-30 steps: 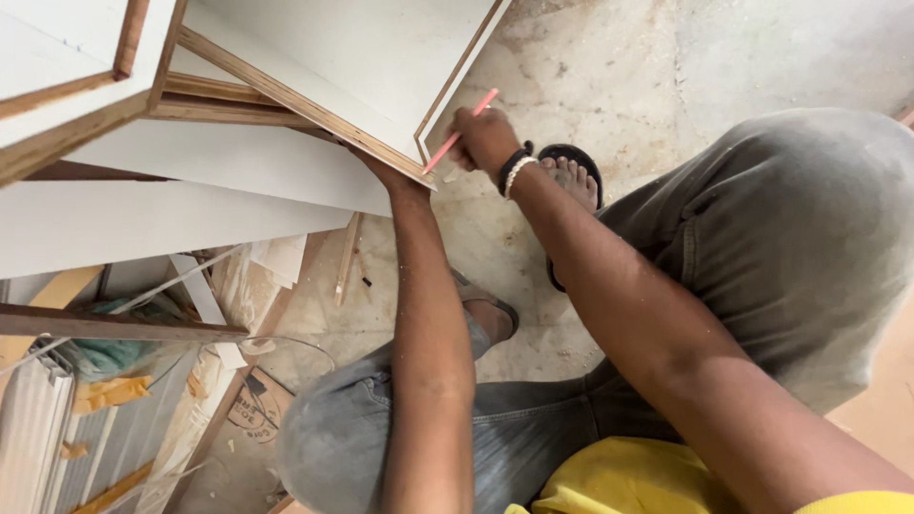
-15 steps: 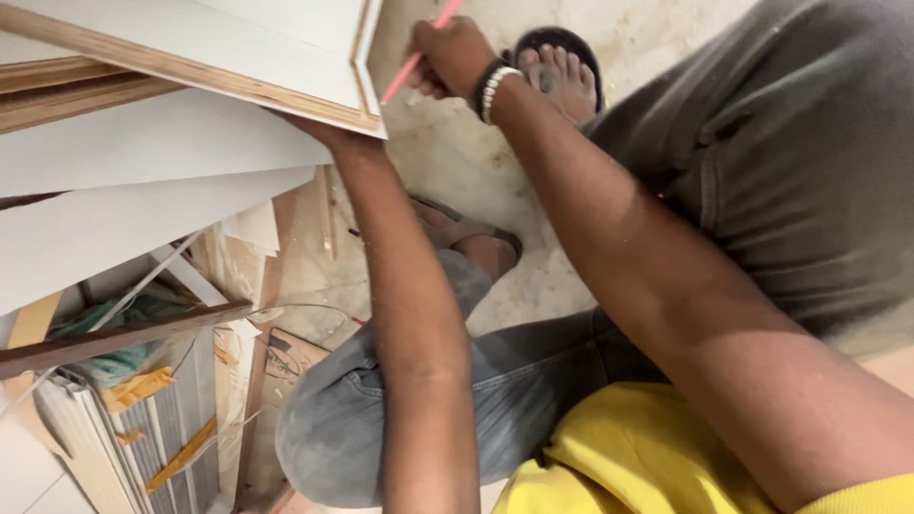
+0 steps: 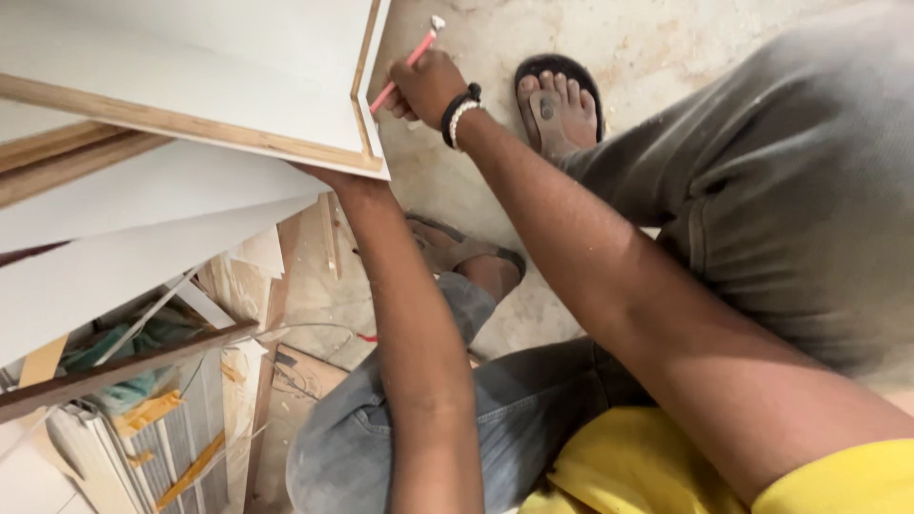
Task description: The person sits on the floor and uses a pencil to mark lines on a white wooden panel. They use a piece of cardboard as a template to guide the pencil and ensure straight lines along the edges of the panel.
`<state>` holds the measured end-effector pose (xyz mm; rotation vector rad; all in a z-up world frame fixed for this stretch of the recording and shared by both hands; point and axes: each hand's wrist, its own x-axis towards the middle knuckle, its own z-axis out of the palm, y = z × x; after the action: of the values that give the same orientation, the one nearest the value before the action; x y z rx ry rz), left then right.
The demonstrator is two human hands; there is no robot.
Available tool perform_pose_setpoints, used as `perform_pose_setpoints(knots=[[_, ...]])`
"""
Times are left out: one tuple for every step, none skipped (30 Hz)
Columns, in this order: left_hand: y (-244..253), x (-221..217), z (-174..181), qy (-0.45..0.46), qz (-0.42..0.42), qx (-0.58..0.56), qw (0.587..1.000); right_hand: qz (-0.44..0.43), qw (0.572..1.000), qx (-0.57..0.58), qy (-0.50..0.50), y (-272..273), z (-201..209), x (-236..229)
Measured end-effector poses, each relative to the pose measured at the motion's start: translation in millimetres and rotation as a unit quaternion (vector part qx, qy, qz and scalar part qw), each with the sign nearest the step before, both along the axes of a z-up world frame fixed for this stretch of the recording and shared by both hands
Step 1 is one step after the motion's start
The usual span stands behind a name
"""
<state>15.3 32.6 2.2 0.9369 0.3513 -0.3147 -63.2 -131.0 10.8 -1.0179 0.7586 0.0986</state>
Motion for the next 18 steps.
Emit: perform_pose_setpoints(knots=[[-1,-4,7,0.011,0.005,0.003,1.0,0.002,1.0,-0.012,-0.011,6,-4,2],[-2,-9,13,0.023,0.01,0.006,1.0,0.018,0.997,-0.067,-0.013,12,-7,3],[-5,-10,17,0.022,0.003,0.016,1.0,0.032,0.992,-0.125,-0.017,16,-9,6],[-7,-12,19,0.021,-0.004,0.026,0.999,0.046,0.982,-0.181,-0.02,19,-9,8],[-8,-11,20,0.018,-0.01,0.036,0.999,0.031,0.984,-0.175,-0.024,21,-7,9],[-10,-8,18,0.009,-0.007,0.045,0.999,0.016,0.985,-0.169,-0.029,23,-5,9],[-9,-8,15,0.003,-0.003,0.055,0.998,0.002,0.987,-0.161,-0.03,25,0,5],[-7,-8,11,-0.003,0.0,0.065,0.998,-0.014,0.99,-0.141,-0.019,25,5,0],[-8,-5,5,-0.023,0.006,0.054,0.998,-0.03,0.992,-0.123,-0.01,21,12,-4],[-8,-2,1,-0.043,0.012,0.042,0.998,-0.046,0.993,-0.105,0.0,17,20,-9],[-7,0,-3,-0.063,0.016,0.03,0.997,-0.043,0.996,-0.082,-0.007,12,29,-13],[-7,2,-5,-0.057,0.018,0.019,0.998,-0.04,0.997,-0.059,-0.014,6,38,-18],[-7,4,-7,-0.051,0.019,0.009,0.998,-0.038,0.998,-0.036,-0.021,0,47,-21],[-8,6,-8,-0.046,0.02,-0.001,0.999,-0.021,0.999,-0.035,-0.013,-6,54,-22],[-6,5,-8,-0.048,0.02,0.011,0.999,-0.002,0.999,-0.033,-0.003,-10,60,-25],[-4,4,-8,-0.05,0.02,0.023,0.998,0.016,0.999,-0.03,0.007,-13,65,-27],[-6,6,-8,-0.054,0.02,0.034,0.998,0.019,1.0,-0.02,0.012,-16,68,-27],[-8,8,-9,-0.053,0.021,0.033,0.998,0.022,1.0,-0.011,0.016,-20,70,-26]])
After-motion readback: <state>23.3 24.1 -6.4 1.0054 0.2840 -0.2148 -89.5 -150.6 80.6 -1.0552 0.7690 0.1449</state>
